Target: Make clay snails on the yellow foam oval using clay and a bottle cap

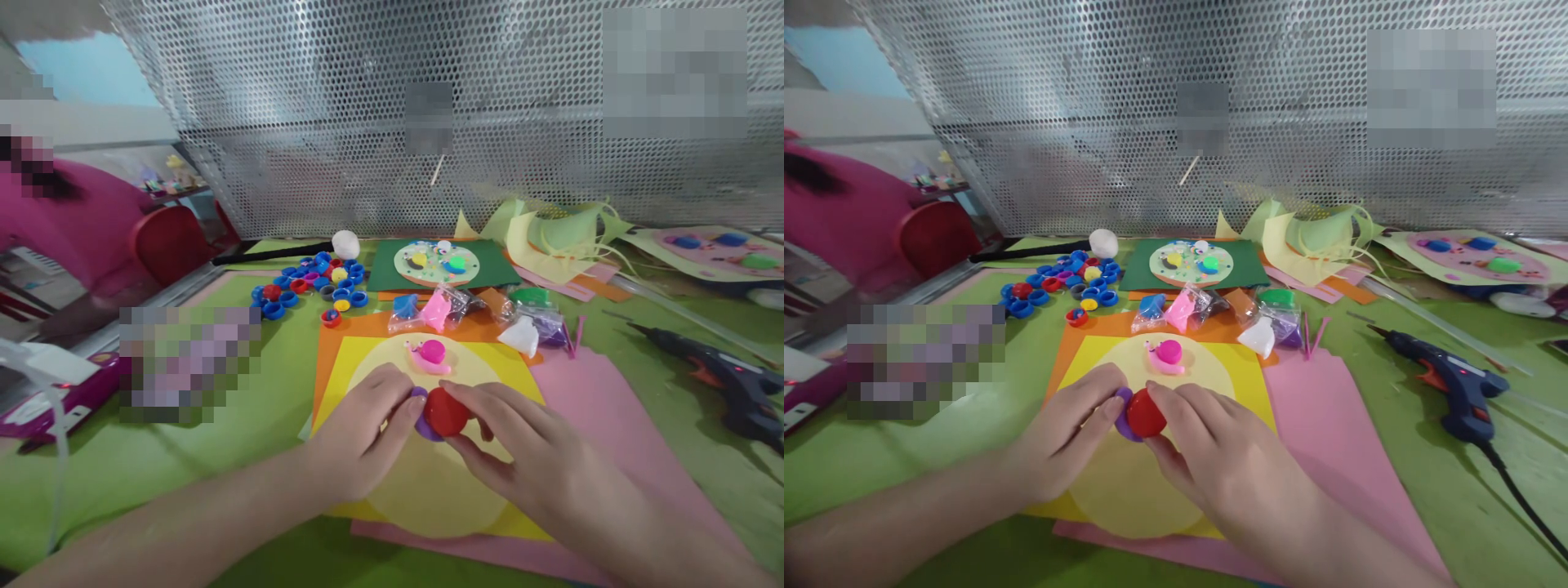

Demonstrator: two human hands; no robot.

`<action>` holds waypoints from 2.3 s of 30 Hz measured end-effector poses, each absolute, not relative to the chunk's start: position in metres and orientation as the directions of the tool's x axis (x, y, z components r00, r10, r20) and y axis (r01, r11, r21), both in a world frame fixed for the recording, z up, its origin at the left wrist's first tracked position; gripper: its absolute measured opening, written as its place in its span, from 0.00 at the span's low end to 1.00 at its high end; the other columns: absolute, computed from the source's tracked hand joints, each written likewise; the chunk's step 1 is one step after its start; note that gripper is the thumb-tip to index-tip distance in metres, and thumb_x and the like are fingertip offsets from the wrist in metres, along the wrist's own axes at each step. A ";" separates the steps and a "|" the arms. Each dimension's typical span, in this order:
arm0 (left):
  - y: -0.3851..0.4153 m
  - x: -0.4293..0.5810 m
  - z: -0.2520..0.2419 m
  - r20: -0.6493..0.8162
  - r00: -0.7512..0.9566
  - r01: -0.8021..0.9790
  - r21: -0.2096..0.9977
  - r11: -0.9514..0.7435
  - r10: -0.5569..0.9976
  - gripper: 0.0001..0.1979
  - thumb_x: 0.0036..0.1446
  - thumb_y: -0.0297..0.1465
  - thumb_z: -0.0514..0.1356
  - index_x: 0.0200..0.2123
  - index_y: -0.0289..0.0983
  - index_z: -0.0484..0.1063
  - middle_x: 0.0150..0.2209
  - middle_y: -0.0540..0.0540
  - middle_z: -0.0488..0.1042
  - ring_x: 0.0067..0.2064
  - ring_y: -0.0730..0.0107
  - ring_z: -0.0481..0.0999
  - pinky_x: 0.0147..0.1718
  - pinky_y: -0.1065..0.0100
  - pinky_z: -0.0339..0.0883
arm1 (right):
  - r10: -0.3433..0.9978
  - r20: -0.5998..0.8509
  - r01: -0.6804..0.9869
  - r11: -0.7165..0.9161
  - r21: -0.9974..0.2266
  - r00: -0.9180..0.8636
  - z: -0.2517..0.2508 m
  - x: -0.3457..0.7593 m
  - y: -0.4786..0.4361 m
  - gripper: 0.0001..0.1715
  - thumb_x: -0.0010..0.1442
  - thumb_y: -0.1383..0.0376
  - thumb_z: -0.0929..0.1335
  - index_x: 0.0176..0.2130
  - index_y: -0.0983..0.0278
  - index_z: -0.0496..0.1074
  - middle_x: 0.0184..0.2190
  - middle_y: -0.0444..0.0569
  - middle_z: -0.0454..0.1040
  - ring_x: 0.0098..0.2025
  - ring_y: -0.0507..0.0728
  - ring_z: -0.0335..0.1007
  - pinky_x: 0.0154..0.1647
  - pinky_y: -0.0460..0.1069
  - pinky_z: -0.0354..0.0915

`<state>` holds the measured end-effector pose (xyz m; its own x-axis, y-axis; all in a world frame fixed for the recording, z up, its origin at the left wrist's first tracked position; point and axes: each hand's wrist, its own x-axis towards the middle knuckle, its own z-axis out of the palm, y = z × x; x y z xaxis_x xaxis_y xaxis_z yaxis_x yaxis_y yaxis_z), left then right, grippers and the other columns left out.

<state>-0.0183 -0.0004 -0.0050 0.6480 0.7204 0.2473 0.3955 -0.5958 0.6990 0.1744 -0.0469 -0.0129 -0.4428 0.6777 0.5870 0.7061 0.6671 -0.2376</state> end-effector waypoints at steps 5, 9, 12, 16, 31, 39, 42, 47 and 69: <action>0.002 -0.023 -0.008 0.290 0.660 0.396 0.649 -0.650 0.693 0.13 0.62 0.31 0.43 0.23 0.39 0.51 0.23 0.52 0.55 0.27 0.70 0.58 0.28 0.67 0.56 | 0.685 0.589 0.709 0.659 -0.251 -0.429 -0.012 0.175 -0.047 0.16 0.60 0.69 0.63 0.49 0.69 0.62 0.36 0.51 0.73 0.36 0.55 0.71 0.34 0.48 0.69; 0.002 -0.027 -0.007 0.285 0.669 0.404 0.635 -0.658 0.686 0.13 0.62 0.29 0.43 0.24 0.39 0.52 0.23 0.51 0.57 0.28 0.70 0.60 0.28 0.67 0.58 | 0.704 0.612 0.741 0.614 -0.271 -0.360 -0.011 0.177 -0.047 0.14 0.61 0.67 0.62 0.48 0.68 0.63 0.35 0.51 0.73 0.38 0.54 0.71 0.34 0.47 0.69; 0.001 -0.027 -0.006 0.282 0.704 0.402 0.599 -0.693 0.652 0.11 0.61 0.27 0.44 0.25 0.38 0.54 0.24 0.50 0.59 0.29 0.69 0.62 0.29 0.67 0.59 | 0.728 0.610 0.760 0.577 -0.299 -0.313 -0.009 0.178 -0.048 0.12 0.62 0.66 0.62 0.45 0.67 0.65 0.32 0.50 0.72 0.34 0.53 0.72 0.32 0.46 0.69; -0.001 -0.024 -0.006 0.254 0.778 0.371 0.553 -0.746 0.575 0.10 0.61 0.26 0.43 0.30 0.37 0.61 0.29 0.46 0.66 0.33 0.66 0.64 0.33 0.65 0.62 | 0.744 0.588 0.754 0.574 -0.320 -0.318 -0.008 0.177 -0.048 0.11 0.61 0.65 0.62 0.44 0.67 0.66 0.30 0.49 0.72 0.33 0.53 0.72 0.32 0.45 0.70; 0.004 -0.024 -0.010 0.202 0.794 0.410 0.521 -0.749 0.574 0.14 0.62 0.35 0.48 0.34 0.35 0.71 0.34 0.42 0.74 0.38 0.63 0.71 0.38 0.64 0.67 | 0.846 0.478 0.670 0.499 -0.549 -0.238 -0.008 0.177 -0.050 0.12 0.58 0.65 0.66 0.44 0.61 0.66 0.30 0.43 0.71 0.26 0.49 0.67 0.26 0.42 0.67; 0.007 -0.023 -0.010 0.244 0.828 0.365 0.448 -0.816 0.505 0.17 0.62 0.37 0.47 0.32 0.35 0.73 0.30 0.43 0.75 0.35 0.63 0.72 0.35 0.65 0.67 | 0.870 0.423 0.661 0.475 -0.581 -0.253 -0.006 0.176 -0.052 0.12 0.57 0.66 0.66 0.43 0.58 0.66 0.30 0.41 0.72 0.26 0.48 0.67 0.23 0.40 0.66; 0.007 -0.024 -0.010 0.223 0.833 0.379 0.437 -0.816 0.507 0.17 0.61 0.38 0.49 0.32 0.35 0.73 0.30 0.43 0.75 0.35 0.62 0.72 0.35 0.65 0.66 | 0.867 0.437 0.651 0.478 -0.589 -0.241 -0.006 0.177 -0.053 0.11 0.57 0.66 0.66 0.43 0.59 0.66 0.30 0.42 0.72 0.26 0.49 0.67 0.21 0.40 0.66; 0.008 -0.025 -0.010 0.241 0.837 0.369 0.415 -0.832 0.491 0.16 0.62 0.36 0.50 0.31 0.36 0.73 0.29 0.44 0.74 0.33 0.64 0.71 0.33 0.67 0.65 | 0.861 0.440 0.646 0.491 -0.585 -0.256 -0.005 0.174 -0.053 0.11 0.57 0.66 0.66 0.42 0.58 0.67 0.30 0.42 0.72 0.26 0.49 0.67 0.24 0.41 0.67; 0.012 -0.028 -0.005 0.321 0.817 0.375 0.334 -0.865 0.479 0.17 0.60 0.38 0.52 0.26 0.35 0.72 0.22 0.47 0.72 0.28 0.69 0.69 0.27 0.71 0.62 | 0.766 0.527 0.705 0.600 -0.377 -0.369 -0.009 0.177 -0.049 0.13 0.63 0.62 0.60 0.46 0.64 0.67 0.36 0.49 0.75 0.34 0.52 0.73 0.27 0.44 0.70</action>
<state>-0.0278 0.0120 -0.0048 0.8171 0.4785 0.3215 0.3751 -0.8648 0.3339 0.1772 -0.0487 -0.0092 -0.3692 0.7655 0.5269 0.7055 0.6000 -0.3773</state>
